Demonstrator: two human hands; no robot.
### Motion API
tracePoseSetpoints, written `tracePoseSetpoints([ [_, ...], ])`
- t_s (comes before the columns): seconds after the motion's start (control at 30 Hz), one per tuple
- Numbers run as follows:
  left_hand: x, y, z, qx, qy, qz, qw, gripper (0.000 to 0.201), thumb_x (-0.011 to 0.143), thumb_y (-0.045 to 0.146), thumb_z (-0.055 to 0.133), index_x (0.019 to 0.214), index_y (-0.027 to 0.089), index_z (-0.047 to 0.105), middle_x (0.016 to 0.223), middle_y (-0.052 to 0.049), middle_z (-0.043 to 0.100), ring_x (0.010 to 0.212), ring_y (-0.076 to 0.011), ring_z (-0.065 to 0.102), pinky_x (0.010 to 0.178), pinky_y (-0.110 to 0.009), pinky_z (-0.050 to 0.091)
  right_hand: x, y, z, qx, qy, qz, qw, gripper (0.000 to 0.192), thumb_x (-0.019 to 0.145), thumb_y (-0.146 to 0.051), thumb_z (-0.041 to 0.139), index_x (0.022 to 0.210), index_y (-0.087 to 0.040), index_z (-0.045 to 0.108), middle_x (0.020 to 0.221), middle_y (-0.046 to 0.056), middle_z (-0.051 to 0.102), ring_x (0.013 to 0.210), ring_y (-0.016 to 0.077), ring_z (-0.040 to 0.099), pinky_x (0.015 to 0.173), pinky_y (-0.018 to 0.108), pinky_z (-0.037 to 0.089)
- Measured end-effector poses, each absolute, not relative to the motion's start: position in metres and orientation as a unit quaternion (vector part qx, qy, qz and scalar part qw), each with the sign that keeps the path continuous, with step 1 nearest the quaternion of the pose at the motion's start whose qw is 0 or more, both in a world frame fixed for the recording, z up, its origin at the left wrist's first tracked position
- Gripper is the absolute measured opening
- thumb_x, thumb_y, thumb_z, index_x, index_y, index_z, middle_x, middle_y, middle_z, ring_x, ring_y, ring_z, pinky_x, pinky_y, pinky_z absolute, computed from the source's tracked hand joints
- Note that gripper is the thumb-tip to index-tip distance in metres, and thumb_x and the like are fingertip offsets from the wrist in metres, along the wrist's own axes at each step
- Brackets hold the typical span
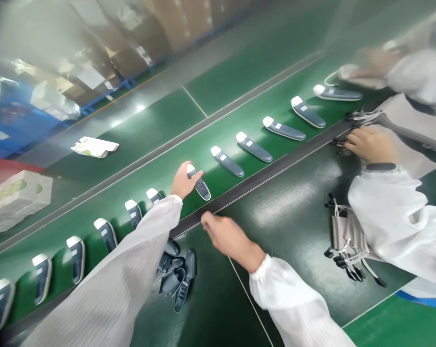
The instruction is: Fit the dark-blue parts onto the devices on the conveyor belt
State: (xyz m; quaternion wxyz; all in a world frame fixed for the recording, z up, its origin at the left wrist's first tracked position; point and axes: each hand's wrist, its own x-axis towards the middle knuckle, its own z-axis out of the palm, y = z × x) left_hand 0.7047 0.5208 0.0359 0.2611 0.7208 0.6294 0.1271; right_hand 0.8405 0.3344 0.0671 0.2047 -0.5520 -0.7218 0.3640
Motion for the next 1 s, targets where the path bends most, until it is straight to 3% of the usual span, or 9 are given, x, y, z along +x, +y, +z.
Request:
tracePoseSetpoints([
  [0.07, 0.712, 0.521, 0.034, 0.721, 0.629, 0.138, 0.255, 0.061, 0.086, 0.046, 0.063, 0.138, 0.019, 0.047, 0.142, -0.01, 0.054, 0.132, -0.0269, 0.049, 0.112, -0.038, 0.039, 0.848, 0.364, 0.055, -0.596, -0.711, 0.27, 0.26, 0.034, 0.099, -0.01, 0.035, 0.126, -0.02, 0.053, 0.118, 0.009, 0.069, 0.1, 0.0199, 0.067, 0.082, 0.031, 0.053],
  [0.17, 0.72, 0.521, 0.035, 0.717, 0.632, 0.143, 0.258, 0.06, 0.086, 0.046, 0.063, 0.138, 0.02, 0.047, 0.141, -0.009, 0.054, 0.13, -0.0264, 0.049, 0.11, -0.037, 0.04, 0.849, 0.393, 0.035, -0.594, -0.743, 0.172, 0.257, 0.042, 0.099, -0.012, 0.036, 0.139, -0.014, 0.049, 0.148, 0.015, 0.048, 0.127, 0.0248, 0.054, 0.099, 0.036, 0.051],
  [0.3, 0.73, 0.521, 0.037, 0.714, 0.634, 0.14, 0.263, 0.057, 0.087, 0.046, 0.063, 0.136, 0.022, 0.047, 0.138, -0.008, 0.056, 0.127, -0.0265, 0.052, 0.106, -0.037, 0.044, 0.852, 0.399, 0.018, -0.563, -0.786, 0.135, 0.216, 0.046, 0.1, -0.027, 0.044, 0.141, -0.008, 0.049, 0.15, 0.017, 0.045, 0.139, 0.0311, 0.041, 0.113, 0.045, 0.041],
  [0.47, 0.743, 0.523, 0.038, 0.717, 0.63, 0.138, 0.265, 0.057, 0.087, 0.047, 0.062, 0.137, 0.023, 0.047, 0.139, -0.008, 0.056, 0.127, -0.0262, 0.052, 0.105, -0.037, 0.044, 0.87, 0.398, 0.017, -0.59, -0.772, 0.135, 0.195, 0.045, 0.101, -0.018, 0.036, 0.143, -0.008, 0.046, 0.149, 0.017, 0.046, 0.134, 0.0261, 0.048, 0.112, 0.04, 0.043],
  [0.6, 0.754, 0.524, 0.039, 0.718, 0.635, 0.128, 0.257, 0.058, 0.088, 0.049, 0.061, 0.137, 0.024, 0.046, 0.138, -0.009, 0.056, 0.126, -0.0265, 0.053, 0.104, -0.037, 0.044, 0.878, 0.399, 0.023, -0.584, -0.783, 0.121, 0.174, 0.043, 0.101, -0.018, 0.038, 0.141, -0.01, 0.05, 0.147, 0.013, 0.049, 0.138, 0.0296, 0.043, 0.115, 0.048, 0.038],
  [0.73, 0.766, 0.524, 0.041, 0.719, 0.639, 0.117, 0.248, 0.058, 0.088, 0.05, 0.059, 0.139, 0.025, 0.045, 0.14, -0.009, 0.055, 0.128, -0.0269, 0.051, 0.105, -0.038, 0.044, 0.884, 0.403, 0.021, -0.599, -0.769, 0.143, 0.17, 0.045, 0.1, -0.016, 0.036, 0.144, -0.009, 0.046, 0.151, 0.013, 0.044, 0.138, 0.0247, 0.043, 0.11, 0.038, 0.045],
  [0.83, 0.777, 0.526, 0.042, 0.725, 0.637, 0.098, 0.242, 0.058, 0.089, 0.05, 0.057, 0.14, 0.025, 0.044, 0.142, -0.009, 0.053, 0.13, -0.0268, 0.049, 0.106, -0.039, 0.044, 0.891, 0.413, 0.02, -0.609, -0.762, 0.151, 0.159, 0.045, 0.1, -0.015, 0.038, 0.143, -0.01, 0.047, 0.153, 0.012, 0.042, 0.137, 0.0252, 0.044, 0.111, 0.038, 0.044],
  [0.9, 0.784, 0.529, 0.046, 0.735, 0.628, 0.076, 0.243, 0.062, 0.089, 0.051, 0.055, 0.144, 0.026, 0.04, 0.147, -0.008, 0.049, 0.135, -0.0273, 0.045, 0.108, -0.04, 0.041, 0.894, 0.413, 0.024, -0.615, -0.762, 0.142, 0.148, 0.043, 0.099, -0.017, 0.04, 0.142, -0.013, 0.049, 0.153, 0.011, 0.043, 0.137, 0.0291, 0.044, 0.112, 0.046, 0.041],
  [1.0, 0.779, 0.536, 0.058, 0.755, 0.608, 0.042, 0.24, 0.079, 0.088, 0.059, 0.054, 0.154, 0.027, 0.024, 0.161, -0.006, 0.029, 0.147, -0.0305, 0.025, 0.115, -0.045, 0.033, 0.882, 0.39, 0.041, -0.651, -0.735, 0.105, 0.16, 0.045, 0.1, -0.026, 0.043, 0.143, -0.015, 0.047, 0.154, 0.013, 0.041, 0.137, 0.0363, 0.041, 0.109, 0.058, 0.038],
])
